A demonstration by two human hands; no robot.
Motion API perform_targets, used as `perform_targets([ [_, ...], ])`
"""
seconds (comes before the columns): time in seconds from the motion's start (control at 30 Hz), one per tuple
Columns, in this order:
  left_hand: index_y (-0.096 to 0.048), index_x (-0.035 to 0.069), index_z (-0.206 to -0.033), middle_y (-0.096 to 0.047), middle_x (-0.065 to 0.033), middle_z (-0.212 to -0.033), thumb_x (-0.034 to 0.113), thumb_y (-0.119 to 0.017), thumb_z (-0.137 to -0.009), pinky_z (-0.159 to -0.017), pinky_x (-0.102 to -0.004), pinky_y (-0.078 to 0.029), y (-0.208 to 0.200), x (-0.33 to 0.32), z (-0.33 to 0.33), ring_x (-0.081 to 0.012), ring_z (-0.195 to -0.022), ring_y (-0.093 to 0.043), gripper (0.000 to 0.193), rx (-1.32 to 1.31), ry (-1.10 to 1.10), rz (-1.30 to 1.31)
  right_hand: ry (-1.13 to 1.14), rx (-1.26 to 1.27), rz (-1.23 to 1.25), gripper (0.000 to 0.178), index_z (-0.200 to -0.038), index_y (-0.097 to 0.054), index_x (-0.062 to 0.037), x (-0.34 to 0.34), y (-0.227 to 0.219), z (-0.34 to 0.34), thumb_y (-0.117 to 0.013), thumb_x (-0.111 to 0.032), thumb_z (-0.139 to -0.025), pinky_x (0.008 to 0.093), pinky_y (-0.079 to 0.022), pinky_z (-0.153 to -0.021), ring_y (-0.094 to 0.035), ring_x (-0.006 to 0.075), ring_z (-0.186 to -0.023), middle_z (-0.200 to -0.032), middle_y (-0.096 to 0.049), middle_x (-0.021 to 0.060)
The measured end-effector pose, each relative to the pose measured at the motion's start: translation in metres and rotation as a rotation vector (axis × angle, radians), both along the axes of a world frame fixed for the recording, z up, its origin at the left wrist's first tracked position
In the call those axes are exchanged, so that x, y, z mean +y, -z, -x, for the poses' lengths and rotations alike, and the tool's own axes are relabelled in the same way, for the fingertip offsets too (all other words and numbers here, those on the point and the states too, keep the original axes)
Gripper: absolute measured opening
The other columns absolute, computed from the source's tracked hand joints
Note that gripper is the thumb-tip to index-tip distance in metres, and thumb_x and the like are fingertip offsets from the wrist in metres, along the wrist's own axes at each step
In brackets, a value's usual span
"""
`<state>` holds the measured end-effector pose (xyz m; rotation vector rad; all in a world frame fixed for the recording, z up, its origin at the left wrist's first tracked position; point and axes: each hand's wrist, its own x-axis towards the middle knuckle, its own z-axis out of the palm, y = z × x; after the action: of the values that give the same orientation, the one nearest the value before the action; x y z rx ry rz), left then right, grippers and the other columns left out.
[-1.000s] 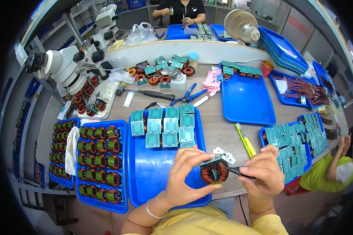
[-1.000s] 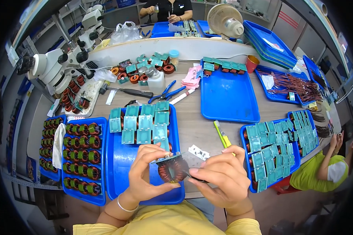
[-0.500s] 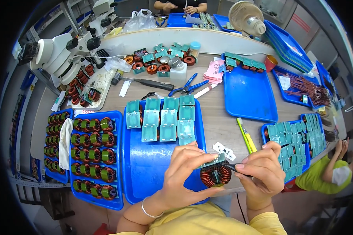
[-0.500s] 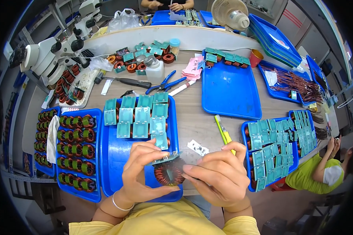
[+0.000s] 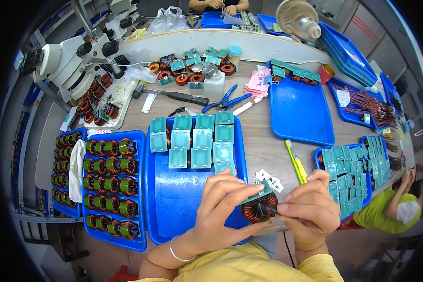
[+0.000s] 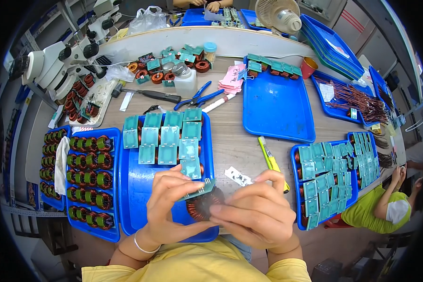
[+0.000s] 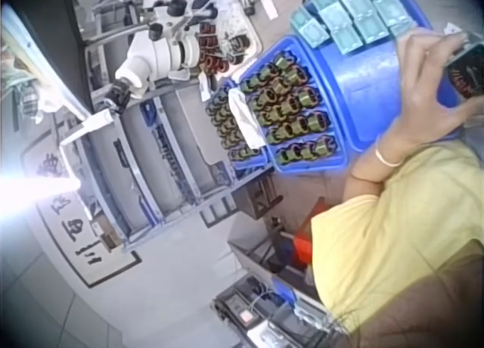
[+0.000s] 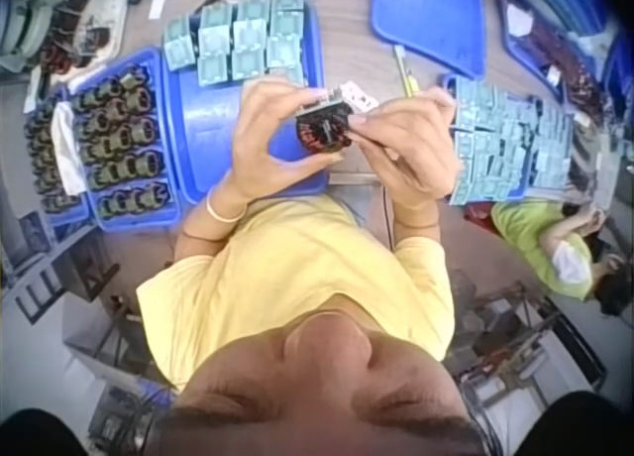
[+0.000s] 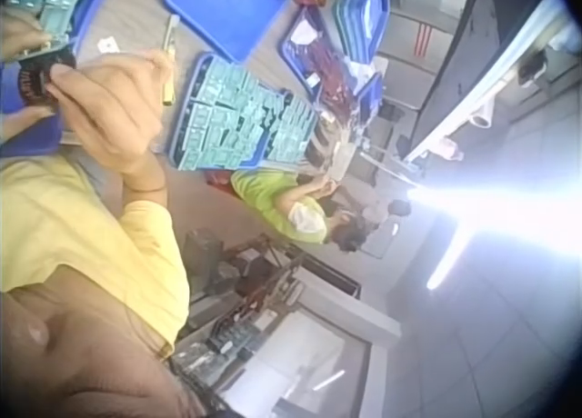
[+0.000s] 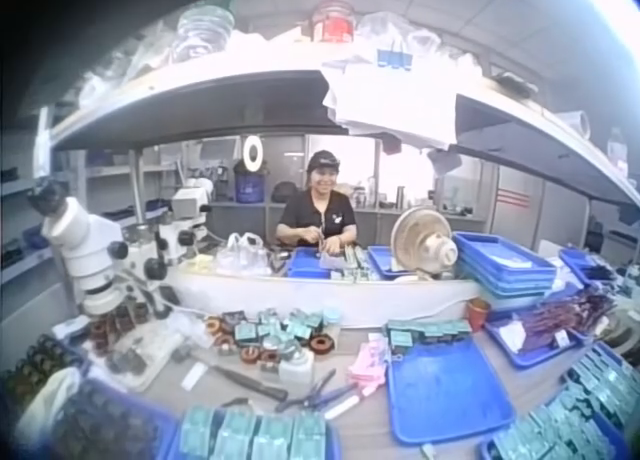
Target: The recorder is assembling and inspecting toroidal inductors at an electronics workbench.
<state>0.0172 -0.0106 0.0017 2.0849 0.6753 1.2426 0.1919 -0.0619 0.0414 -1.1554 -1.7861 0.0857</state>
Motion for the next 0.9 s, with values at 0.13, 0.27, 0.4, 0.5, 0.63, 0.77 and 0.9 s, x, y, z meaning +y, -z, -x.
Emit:
perform_targets([
  [0.13, -0.058, 0.003, -0.109, -0.057, -0.0085, -0.099, 0.018, -0.084, -0.056, -0.087, -0.0401, -0.041, 0.005, 0.003, 0.001, -0.0253, -0.092, -0.052, 0.061, -0.034, 0.027, 0.049, -0.010, 0.163, -0.086, 0.024, -0.083, -0.068, -0.0122, 0.004, 0.009, -0.007, -0.079, -0.014, -0.061, 0.0324, -0.036, -0.070, -0.059, 0.0138, -0.067, -0.066, -0.061, -0.0037],
  [0.27, -0.054, 0.001, -0.113, -0.057, -0.0110, -0.103, 0.015, -0.083, -0.058, -0.088, -0.0354, -0.041, 0.008, 0.003, 0.001, -0.0266, -0.098, -0.052, 0.064, -0.159, 0.151, 0.304, -0.034, 0.457, 0.170, 0.077, -0.116, -0.052, 0.0046, 0.012, 0.018, -0.016, -0.083, -0.033, -0.056, 0.0278, -0.041, -0.073, -0.058, 0.0191, -0.086, -0.093, -0.060, 0.0118],
  [0.4, -0.047, -0.004, -0.118, -0.049, -0.0143, -0.115, 0.009, -0.083, -0.059, -0.095, -0.0360, -0.036, 0.015, 0.004, 0.004, -0.0246, -0.109, -0.047, 0.070, -0.214, 0.261, 0.482, -0.237, 0.383, 0.293, 0.089, -0.125, -0.046, 0.0014, 0.020, 0.018, -0.010, -0.087, -0.021, -0.050, 0.0293, -0.043, -0.077, -0.057, 0.0205, -0.090, -0.101, -0.057, 0.0112],
  [0.5, -0.047, -0.004, -0.118, -0.048, -0.0143, -0.116, 0.009, -0.082, -0.059, -0.097, -0.0357, -0.035, 0.017, 0.006, 0.003, -0.0245, -0.111, -0.046, 0.070, -0.226, 0.262, 0.521, -0.242, 0.355, 0.301, 0.088, -0.125, -0.046, 0.0008, 0.023, 0.024, -0.011, -0.087, -0.019, -0.050, 0.0298, -0.044, -0.079, -0.057, 0.0207, -0.092, -0.103, -0.055, 0.0112],
  [0.63, -0.047, -0.003, -0.119, -0.048, -0.0136, -0.117, 0.012, -0.082, -0.060, -0.098, -0.0358, -0.034, 0.014, 0.009, 0.000, -0.0256, -0.113, -0.045, 0.071, -0.164, 0.220, 0.509, -0.220, 0.402, 0.302, 0.088, -0.128, -0.042, 0.0013, 0.025, 0.030, -0.013, -0.086, -0.012, -0.052, 0.0307, -0.045, -0.080, -0.056, 0.0196, -0.093, -0.107, -0.051, 0.0111],
  [0.77, -0.053, 0.009, -0.118, -0.043, -0.0107, -0.121, 0.022, -0.082, -0.060, -0.100, -0.0450, -0.030, 0.004, 0.010, -0.003, -0.0309, -0.119, -0.037, 0.066, 0.081, -0.017, 0.167, -0.197, 0.463, 0.318, 0.088, -0.129, -0.041, 0.0010, 0.032, 0.041, -0.014, -0.084, -0.009, -0.053, 0.0298, -0.046, -0.080, -0.055, 0.0191, -0.094, -0.110, -0.049, 0.0118],
  [0.9, -0.057, 0.018, -0.114, -0.038, -0.0084, -0.125, 0.022, -0.079, -0.060, -0.101, -0.0567, -0.021, 0.009, 0.008, -0.002, -0.0343, -0.123, -0.031, 0.058, 0.338, -0.119, -0.148, -0.222, 0.522, 0.373, 0.085, -0.129, -0.040, 0.0012, 0.037, 0.049, -0.009, -0.080, -0.003, -0.055, 0.0287, -0.047, -0.080, -0.052, 0.0182, -0.098, -0.113, -0.047, 0.0115],
])
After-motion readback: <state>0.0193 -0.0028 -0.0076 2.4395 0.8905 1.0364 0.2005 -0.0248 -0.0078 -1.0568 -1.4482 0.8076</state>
